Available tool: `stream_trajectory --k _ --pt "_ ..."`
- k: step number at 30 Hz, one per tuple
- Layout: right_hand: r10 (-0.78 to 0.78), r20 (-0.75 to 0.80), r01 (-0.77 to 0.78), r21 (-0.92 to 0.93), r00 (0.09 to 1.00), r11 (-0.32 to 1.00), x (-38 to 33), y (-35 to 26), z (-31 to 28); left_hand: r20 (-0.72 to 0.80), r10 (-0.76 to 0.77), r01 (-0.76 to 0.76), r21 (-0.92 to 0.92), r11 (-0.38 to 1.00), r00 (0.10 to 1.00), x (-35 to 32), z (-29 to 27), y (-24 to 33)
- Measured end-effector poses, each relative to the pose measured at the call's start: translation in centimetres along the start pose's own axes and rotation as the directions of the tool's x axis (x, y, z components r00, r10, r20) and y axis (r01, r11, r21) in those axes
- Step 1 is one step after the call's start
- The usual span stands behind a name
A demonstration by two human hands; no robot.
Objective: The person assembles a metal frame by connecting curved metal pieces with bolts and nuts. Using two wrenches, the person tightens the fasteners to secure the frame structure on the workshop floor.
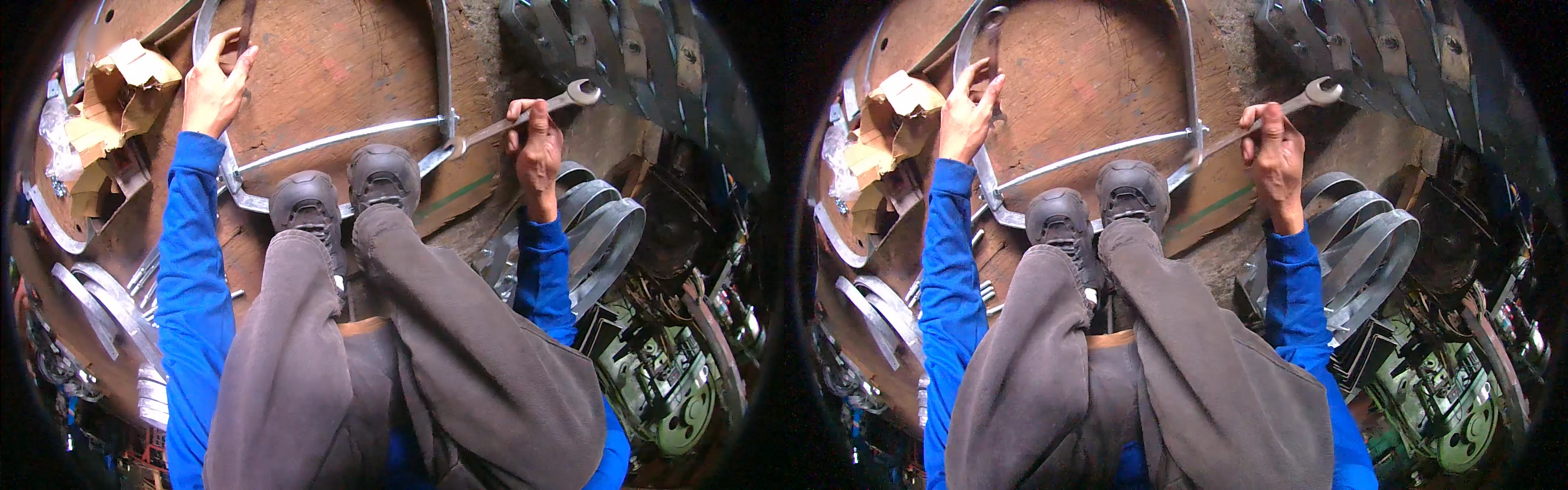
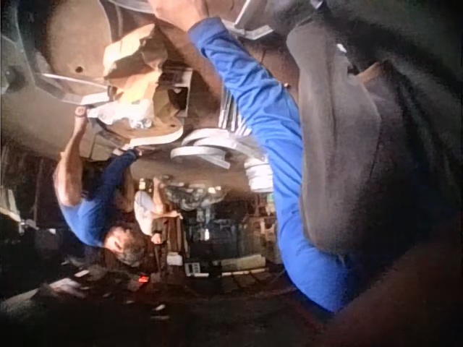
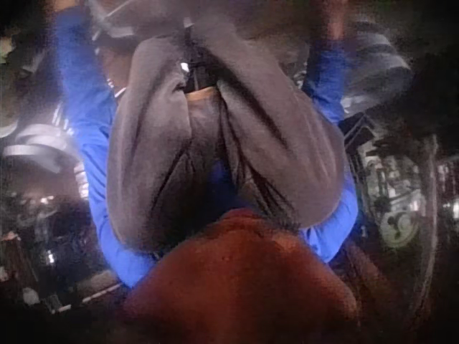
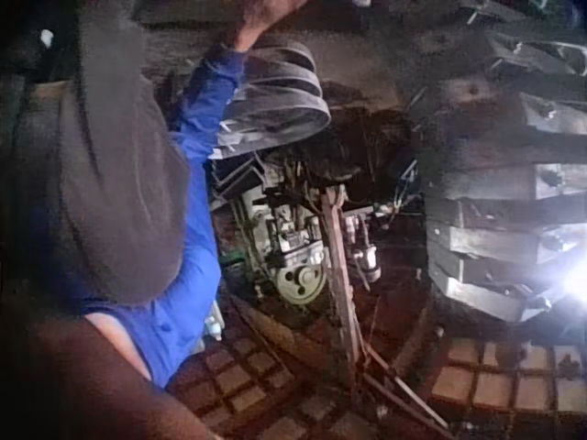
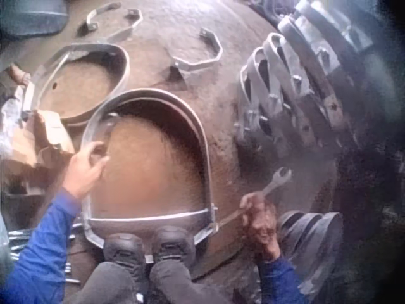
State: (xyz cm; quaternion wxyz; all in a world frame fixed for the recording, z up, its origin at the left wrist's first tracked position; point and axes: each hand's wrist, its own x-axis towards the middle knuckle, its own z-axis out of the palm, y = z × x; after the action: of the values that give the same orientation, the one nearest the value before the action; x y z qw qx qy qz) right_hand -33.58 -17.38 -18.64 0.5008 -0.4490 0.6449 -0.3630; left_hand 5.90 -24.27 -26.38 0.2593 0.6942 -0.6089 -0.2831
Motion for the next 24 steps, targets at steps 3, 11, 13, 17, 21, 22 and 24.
stream_trajectory --k 3,11,13,17,21,22,24 --pt "0.058 -0.087 -0.045 0.139 0.995 0.989 0.0 0.2 0.0 -0.083 -0.013 0.006 -0.08 0.997 0.996 -0.8 0.8 -0.2" --pt "0.05 -0.038 -0.043 0.179 0.998 0.983 -0.6 -1.3 0.4 0.08 -0.128 0.125 0.042 0.991 0.989 -4.5 0.9 -3.1" --pt "0.04 -0.014 -0.037 0.196 0.999 0.98 -0.4 -0.6 0.1 0.084 -0.124 0.117 0.085 0.989 0.989 -4.4 0.9 -3.3" --pt "0.029 -0.042 -0.024 0.117 0.999 0.993 -0.1 -0.4 0.5 0.102 -0.05 0.025 0.238 0.971 0.994 -3.1 1.4 -2.6" --pt "-0.002 -0.015 0.002 -0.001 1.0 1.0 0.1 -0.7 0.2 0.1 0.176 -0.2 0.355 0.913 0.979 -1.0 2.6 -2.7" --pt "-0.049 -0.027 0.045 -0.121 0.998 0.992 0.3 -0.7 0.1 0.099 0.17 -0.193 0.305 0.933 0.98 -1.0 2.8 -2.2" --pt "-0.148 -0.031 0.128 -0.353 0.988 0.927 0.9 -0.7 -0.3 0.095 0.159 -0.175 0.201 0.964 0.983 -1.0 3.1 -1.5"
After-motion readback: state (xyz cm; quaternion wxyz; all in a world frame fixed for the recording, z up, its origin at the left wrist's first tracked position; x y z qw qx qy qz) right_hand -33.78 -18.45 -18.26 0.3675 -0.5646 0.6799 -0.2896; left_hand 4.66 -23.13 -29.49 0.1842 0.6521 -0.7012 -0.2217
